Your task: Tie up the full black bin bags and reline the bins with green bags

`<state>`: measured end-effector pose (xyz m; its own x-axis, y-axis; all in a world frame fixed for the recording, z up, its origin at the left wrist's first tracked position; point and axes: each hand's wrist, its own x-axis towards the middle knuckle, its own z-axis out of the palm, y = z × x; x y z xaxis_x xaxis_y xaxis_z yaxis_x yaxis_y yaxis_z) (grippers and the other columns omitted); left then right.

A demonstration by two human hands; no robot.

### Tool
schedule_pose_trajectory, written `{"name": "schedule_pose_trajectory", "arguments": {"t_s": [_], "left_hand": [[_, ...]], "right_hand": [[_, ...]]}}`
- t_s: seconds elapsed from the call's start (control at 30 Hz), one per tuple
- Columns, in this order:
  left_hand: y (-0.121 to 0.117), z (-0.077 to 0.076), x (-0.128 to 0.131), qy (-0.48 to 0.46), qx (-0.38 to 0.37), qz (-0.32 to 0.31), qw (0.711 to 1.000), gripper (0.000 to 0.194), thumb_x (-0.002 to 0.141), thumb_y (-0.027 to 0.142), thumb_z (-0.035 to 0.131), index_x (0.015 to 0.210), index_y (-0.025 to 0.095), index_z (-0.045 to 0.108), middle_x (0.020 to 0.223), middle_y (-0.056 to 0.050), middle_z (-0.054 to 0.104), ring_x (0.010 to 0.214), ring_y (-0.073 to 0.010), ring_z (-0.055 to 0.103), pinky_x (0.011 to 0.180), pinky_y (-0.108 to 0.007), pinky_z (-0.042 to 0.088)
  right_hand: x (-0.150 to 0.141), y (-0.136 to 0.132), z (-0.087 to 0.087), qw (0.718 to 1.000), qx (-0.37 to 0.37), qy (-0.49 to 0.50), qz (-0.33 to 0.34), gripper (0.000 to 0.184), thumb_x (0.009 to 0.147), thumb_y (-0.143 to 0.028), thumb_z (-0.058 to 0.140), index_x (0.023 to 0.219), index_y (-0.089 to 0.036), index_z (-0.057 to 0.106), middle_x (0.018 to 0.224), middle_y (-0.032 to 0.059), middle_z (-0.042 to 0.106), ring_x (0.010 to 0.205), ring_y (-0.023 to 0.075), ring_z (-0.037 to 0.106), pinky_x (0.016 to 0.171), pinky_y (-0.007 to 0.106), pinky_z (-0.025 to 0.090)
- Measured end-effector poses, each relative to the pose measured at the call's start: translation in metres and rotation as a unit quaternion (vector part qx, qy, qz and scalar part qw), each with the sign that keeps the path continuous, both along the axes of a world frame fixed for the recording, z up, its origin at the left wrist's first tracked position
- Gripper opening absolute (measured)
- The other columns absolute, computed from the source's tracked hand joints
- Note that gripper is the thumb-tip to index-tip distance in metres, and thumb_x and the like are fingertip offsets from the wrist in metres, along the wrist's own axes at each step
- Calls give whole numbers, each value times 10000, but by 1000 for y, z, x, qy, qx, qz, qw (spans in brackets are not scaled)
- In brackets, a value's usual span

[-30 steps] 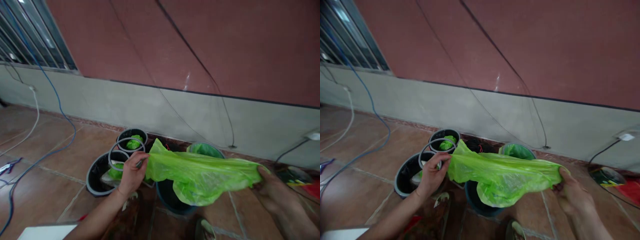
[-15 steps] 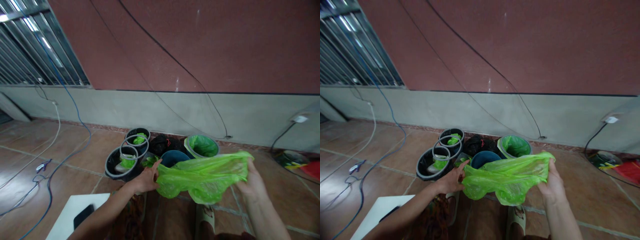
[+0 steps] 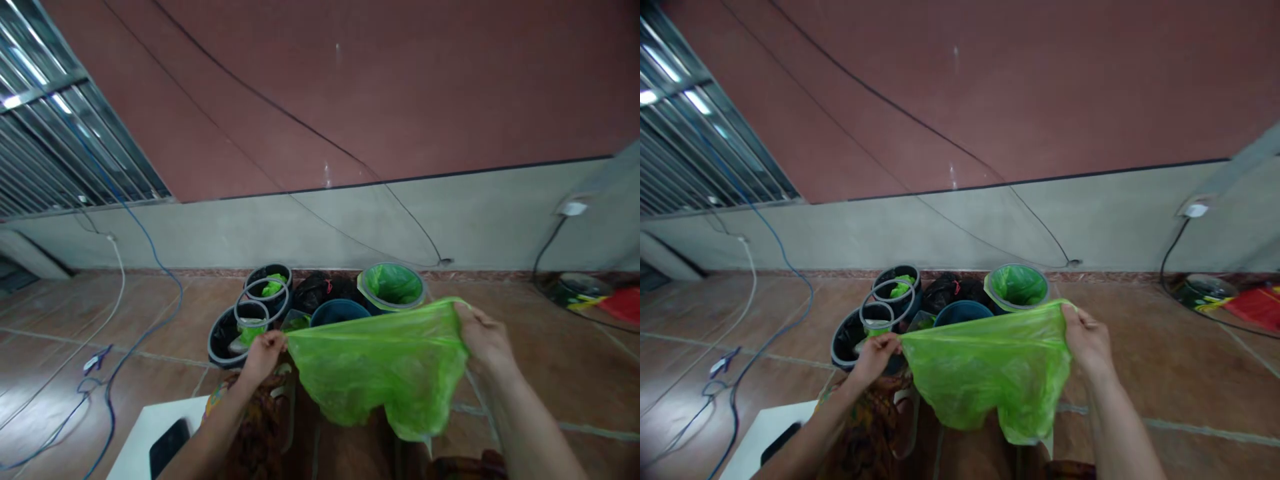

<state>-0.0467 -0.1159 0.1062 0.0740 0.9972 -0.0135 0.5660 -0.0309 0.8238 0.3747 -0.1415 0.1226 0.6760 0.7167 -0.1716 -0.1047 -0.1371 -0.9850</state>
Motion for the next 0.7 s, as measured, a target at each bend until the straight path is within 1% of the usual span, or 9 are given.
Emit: {"name": "schedule_pose_trajectory", "arguments": {"t_s": [0.07,0.1,0.2,0.27,0.33,0.43,0.53,0.63,0.7], "left_hand": [[7,18,-10,-20,21,13,999,301,770,422,549,626,170,630,613,-6,620,603,-142,541,624,-238,405],[10,26,-12,-24,32,19,999,297,764,429,561,637,171,636,623,-5,626,606,-141,540,620,-234,402],[15,49,-9,-18,65,35,997,333,763,458,578,604,167,608,580,15,579,566,-119,490,574,-219,368],[16,62,-1,-20,82,45,995,372,759,482,589,569,162,586,543,25,527,544,-107,452,550,-215,349],[16,75,8,-43,91,57,993,386,747,493,603,554,159,587,550,19,526,562,-110,458,558,-215,362],[14,95,18,-92,112,71,987,360,726,473,632,556,157,610,627,-7,593,637,-129,507,601,-220,405],[8,109,21,-118,119,64,984,341,703,450,671,545,153,616,682,-19,630,683,-139,538,628,-220,427],[0,113,19,-160,59,63,983,357,697,464,691,556,145,613,616,-6,621,581,-116,523,566,-217,422],[-7,115,17,-212,14,73,974,349,693,456,710,583,139,614,574,4,613,525,-105,515,532,-214,424]], "right_hand": [[5,-2,-3,997,-42,-70,9,256,706,-415,686,762,-167,711,648,46,681,577,191,616,486,263,481],[5,-3,-3,997,-45,-69,5,264,698,-422,688,771,-170,715,660,47,686,589,194,620,487,262,481],[2,-5,7,998,32,50,-14,309,667,-433,709,866,-196,700,756,36,711,653,190,645,546,265,517],[-2,-6,18,984,99,143,36,372,664,-478,712,925,-215,680,870,37,724,741,193,668,622,278,542],[-9,-8,26,967,137,185,113,428,680,-524,699,997,-240,656,998,42,717,849,205,676,692,297,549],[-28,-11,25,967,96,179,157,513,674,-503,726,1122,-294,589,1116,34,691,971,221,660,760,330,536],[-51,-10,12,965,17,146,216,566,611,-440,788,1113,-257,601,1036,50,713,1000,236,649,814,359,510],[-62,-6,5,957,45,118,261,435,563,-436,807,897,-185,686,822,46,721,841,213,668,812,355,506],[-61,-2,5,961,83,137,223,385,542,-447,811,795,-185,688,710,20,696,717,181,658,777,345,521]]}}
